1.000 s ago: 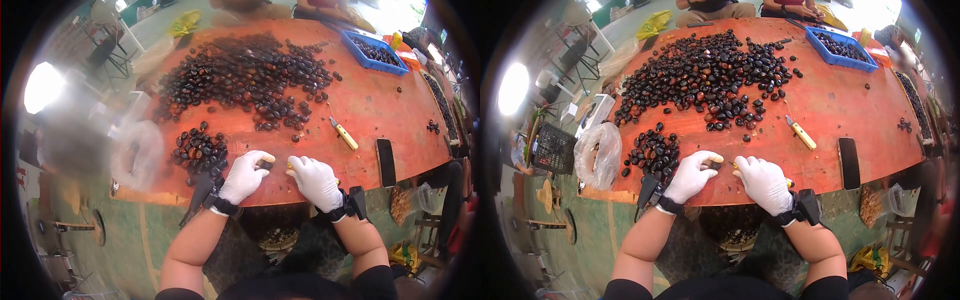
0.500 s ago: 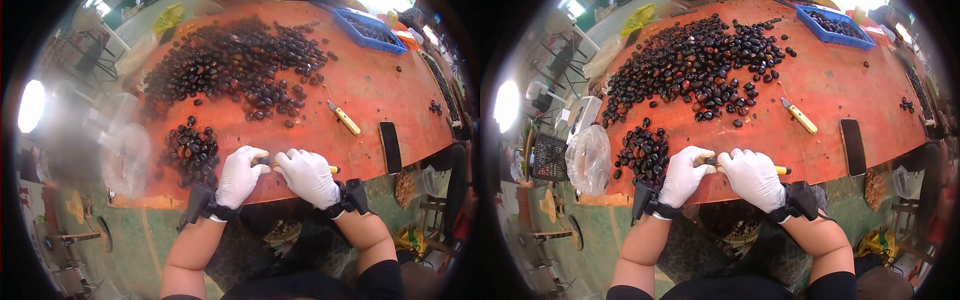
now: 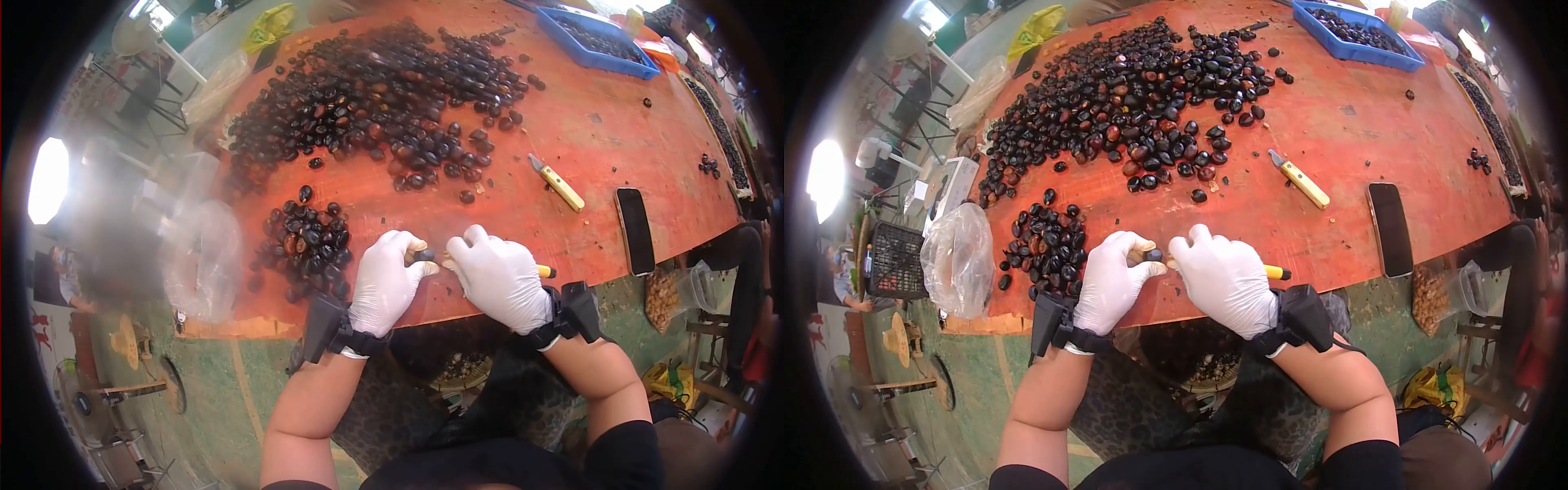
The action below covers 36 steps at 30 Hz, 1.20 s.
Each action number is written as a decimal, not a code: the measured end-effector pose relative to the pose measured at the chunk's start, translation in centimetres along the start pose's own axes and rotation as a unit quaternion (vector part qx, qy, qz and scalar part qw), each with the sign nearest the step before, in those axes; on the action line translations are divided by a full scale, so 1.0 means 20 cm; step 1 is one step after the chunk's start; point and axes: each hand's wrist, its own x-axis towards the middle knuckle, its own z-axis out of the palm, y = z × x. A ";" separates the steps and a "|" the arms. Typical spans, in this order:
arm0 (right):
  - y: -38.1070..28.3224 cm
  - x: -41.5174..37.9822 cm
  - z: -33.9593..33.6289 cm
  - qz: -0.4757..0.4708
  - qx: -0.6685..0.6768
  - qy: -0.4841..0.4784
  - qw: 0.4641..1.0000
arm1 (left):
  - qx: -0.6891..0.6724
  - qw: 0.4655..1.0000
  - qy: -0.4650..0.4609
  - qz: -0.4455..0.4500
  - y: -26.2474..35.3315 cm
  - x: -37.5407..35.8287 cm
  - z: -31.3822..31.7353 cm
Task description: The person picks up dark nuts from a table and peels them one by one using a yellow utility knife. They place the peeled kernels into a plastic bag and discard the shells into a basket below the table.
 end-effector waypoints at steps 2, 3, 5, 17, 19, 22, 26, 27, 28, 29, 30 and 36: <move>-0.03 0.01 0.01 -0.009 -0.003 -0.004 1.000 | 0.014 1.000 0.016 0.018 -0.02 0.00 0.01; -0.04 0.02 0.01 -0.013 -0.008 -0.007 1.000 | 0.021 0.999 0.024 0.027 -0.03 0.00 0.02; -0.03 0.02 0.02 -0.015 -0.018 -0.013 1.000 | 0.007 0.999 0.027 0.033 -0.05 0.00 0.04; 0.04 -0.04 0.02 0.033 0.001 -0.025 0.999 | 0.259 0.961 0.060 0.075 -0.05 -0.02 -0.21; 0.04 -0.04 0.01 0.029 -0.002 -0.031 0.999 | 0.263 0.963 0.038 0.055 -0.08 0.05 -0.34; 0.04 -0.03 0.00 0.037 -0.002 -0.035 0.999 | 0.232 0.960 0.144 0.061 -0.28 0.29 -0.50; 0.04 -0.03 0.02 0.045 0.008 -0.028 0.999 | 0.248 0.948 0.169 0.103 -0.50 0.61 -0.57; 0.04 -0.03 0.02 0.046 0.008 -0.028 0.999 | 0.243 0.959 0.136 0.058 -0.51 0.65 -0.56; 0.04 -0.03 0.01 0.046 0.008 -0.029 0.998 | 0.237 0.966 0.103 0.012 -0.53 0.68 -0.55; 0.04 -0.03 0.01 0.047 0.008 -0.030 0.998 | 0.265 0.956 0.125 0.030 -0.56 0.70 -0.54; 0.04 -0.03 0.01 0.048 0.008 -0.030 0.998 | 0.245 0.959 0.140 0.019 -0.55 0.71 -0.55; 0.03 -0.02 0.01 0.053 0.005 -0.032 0.998 | 0.228 0.964 0.102 0.091 -0.54 0.69 -0.66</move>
